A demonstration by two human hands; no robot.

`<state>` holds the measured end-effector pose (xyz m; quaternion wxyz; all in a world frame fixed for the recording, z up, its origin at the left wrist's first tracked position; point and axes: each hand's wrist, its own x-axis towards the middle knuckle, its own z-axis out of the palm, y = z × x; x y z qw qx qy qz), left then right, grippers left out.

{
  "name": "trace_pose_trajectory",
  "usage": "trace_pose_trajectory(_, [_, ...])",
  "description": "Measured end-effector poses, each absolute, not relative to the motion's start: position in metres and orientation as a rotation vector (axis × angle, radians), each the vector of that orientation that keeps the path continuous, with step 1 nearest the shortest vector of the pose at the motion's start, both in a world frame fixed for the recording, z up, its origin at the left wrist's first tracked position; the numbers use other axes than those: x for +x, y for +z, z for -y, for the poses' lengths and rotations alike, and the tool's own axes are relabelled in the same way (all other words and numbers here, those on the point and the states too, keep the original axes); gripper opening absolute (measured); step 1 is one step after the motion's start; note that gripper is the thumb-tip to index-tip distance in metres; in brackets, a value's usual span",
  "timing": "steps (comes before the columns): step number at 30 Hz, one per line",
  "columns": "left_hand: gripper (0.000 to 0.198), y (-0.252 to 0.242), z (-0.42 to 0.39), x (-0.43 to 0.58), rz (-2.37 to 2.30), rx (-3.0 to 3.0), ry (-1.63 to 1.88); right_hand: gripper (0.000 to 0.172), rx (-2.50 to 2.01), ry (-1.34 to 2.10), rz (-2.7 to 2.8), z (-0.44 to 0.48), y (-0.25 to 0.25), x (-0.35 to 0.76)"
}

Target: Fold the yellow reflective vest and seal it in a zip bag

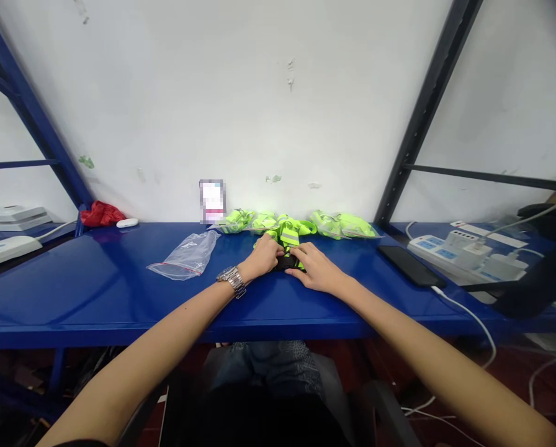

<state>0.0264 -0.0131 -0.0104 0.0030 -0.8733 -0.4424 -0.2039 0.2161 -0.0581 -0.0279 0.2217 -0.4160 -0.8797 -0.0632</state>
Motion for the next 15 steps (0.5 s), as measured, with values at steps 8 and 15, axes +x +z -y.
trace_pose_trajectory(8, [0.039, -0.009, 0.033, 0.018, 1.228, -2.688, -0.522, 0.028, -1.27, -0.069, 2.483, 0.045, -0.021, 0.221])
trace_pose_trajectory(15, [0.027, -0.011, 0.042, 0.014, 1.132, -2.657, -0.413, 0.031, -1.313, -0.094, 2.489, 0.045, -0.008, 0.222])
